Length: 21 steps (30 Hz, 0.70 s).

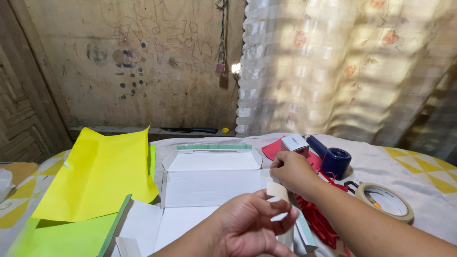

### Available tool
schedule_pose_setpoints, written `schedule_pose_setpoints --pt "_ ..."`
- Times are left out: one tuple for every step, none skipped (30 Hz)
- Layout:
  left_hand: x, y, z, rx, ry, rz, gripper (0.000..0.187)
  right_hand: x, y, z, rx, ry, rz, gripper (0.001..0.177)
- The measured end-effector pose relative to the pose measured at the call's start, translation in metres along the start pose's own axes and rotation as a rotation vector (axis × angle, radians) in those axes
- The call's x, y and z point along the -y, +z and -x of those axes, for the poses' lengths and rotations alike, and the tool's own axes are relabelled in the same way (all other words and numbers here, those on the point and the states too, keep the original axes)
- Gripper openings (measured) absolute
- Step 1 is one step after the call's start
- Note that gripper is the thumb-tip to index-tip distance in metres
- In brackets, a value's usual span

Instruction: The person assembles a white paper box by folding its flaps and securing them with tape. They repeatedly cut pieces of tape with scissors and apply them to the box edges to hold the structure together.

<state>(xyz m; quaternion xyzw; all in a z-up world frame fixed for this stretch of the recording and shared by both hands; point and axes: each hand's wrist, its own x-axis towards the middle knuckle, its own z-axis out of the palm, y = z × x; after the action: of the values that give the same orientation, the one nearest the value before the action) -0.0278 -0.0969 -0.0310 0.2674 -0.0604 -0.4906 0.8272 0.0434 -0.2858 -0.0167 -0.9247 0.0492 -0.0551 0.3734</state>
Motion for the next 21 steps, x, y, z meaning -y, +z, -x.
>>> schedule_pose_setpoints --pt "0.003 0.002 -0.002 -0.015 -0.007 -0.035 0.059 0.001 0.001 0.0 -0.001 -0.013 -0.017 0.009" --pt "0.005 0.003 -0.004 -0.029 -0.014 -0.07 0.059 0.002 0.001 0.0 -0.003 -0.026 -0.033 0.009" --pt "0.005 0.004 -0.006 -0.082 -0.008 -0.034 0.059 0.003 0.001 -0.001 -0.001 -0.038 -0.038 0.01" --pt "0.005 0.004 -0.007 -0.136 -0.001 0.002 0.059 0.004 0.001 0.0 0.001 -0.051 -0.044 0.011" --pt "0.005 0.003 -0.008 -0.19 0.005 0.037 0.06 0.005 0.001 0.001 0.004 -0.064 -0.051 0.012" --pt "0.003 0.002 -0.008 -0.143 0.031 0.03 0.06 0.006 0.0 0.002 0.011 -0.052 -0.076 0.013" --pt "0.001 0.0 -0.008 -0.097 0.057 0.023 0.061 0.007 0.0 0.004 0.018 -0.04 -0.102 0.016" --pt "-0.001 -0.001 -0.007 -0.05 0.084 0.015 0.061 0.007 0.0 0.006 0.024 -0.029 -0.128 0.021" --pt "-0.002 -0.003 -0.007 -0.077 0.101 0.011 0.062 0.008 0.0 0.009 0.054 0.033 -0.146 0.02" --pt "-0.004 -0.004 -0.007 -0.104 0.119 0.007 0.062 0.009 0.001 0.012 0.085 0.094 -0.165 0.018" --pt "-0.005 -0.004 -0.007 -0.132 0.136 0.003 0.063 0.01 0.0 0.014 0.115 0.156 -0.185 0.018" --pt "-0.005 -0.005 -0.007 -0.128 0.151 -0.003 0.062 0.01 0.0 0.016 0.129 0.101 -0.206 0.017" --pt "-0.004 -0.006 -0.008 -0.125 0.167 -0.009 0.062 0.009 0.0 0.02 0.143 0.046 -0.228 0.016" --pt "-0.003 -0.006 -0.008 -0.122 0.18 -0.014 0.061 0.008 0.0 0.024 0.158 -0.007 -0.25 0.016" --pt "-0.002 -0.006 -0.009 -0.136 0.178 0.001 0.06 0.008 0.0 0.027 0.168 0.021 -0.263 0.017" --pt "-0.002 -0.006 -0.009 -0.15 0.176 0.014 0.058 0.008 -0.001 0.031 0.178 0.048 -0.276 0.017" --pt "-0.001 -0.007 -0.009 -0.163 0.174 0.028 0.056 0.008 -0.001 0.035 0.188 0.075 -0.289 0.017" --pt "-0.001 -0.007 -0.009 -0.138 0.175 0.028 0.054 0.009 -0.002 0.039 0.2 0.106 -0.295 0.016" --pt "-0.001 -0.008 -0.009 -0.113 0.176 0.028 0.052 0.009 -0.002 0.044 0.211 0.136 -0.3 0.016" --pt "0.0 -0.01 -0.008 -0.09 0.177 0.029 0.05 0.01 -0.003 0.049 0.224 0.168 -0.306 0.016" --pt "0.0 -0.011 -0.008 -0.095 0.18 0.029 0.049 0.012 -0.004 0.053 0.222 0.177 -0.279 0.017"
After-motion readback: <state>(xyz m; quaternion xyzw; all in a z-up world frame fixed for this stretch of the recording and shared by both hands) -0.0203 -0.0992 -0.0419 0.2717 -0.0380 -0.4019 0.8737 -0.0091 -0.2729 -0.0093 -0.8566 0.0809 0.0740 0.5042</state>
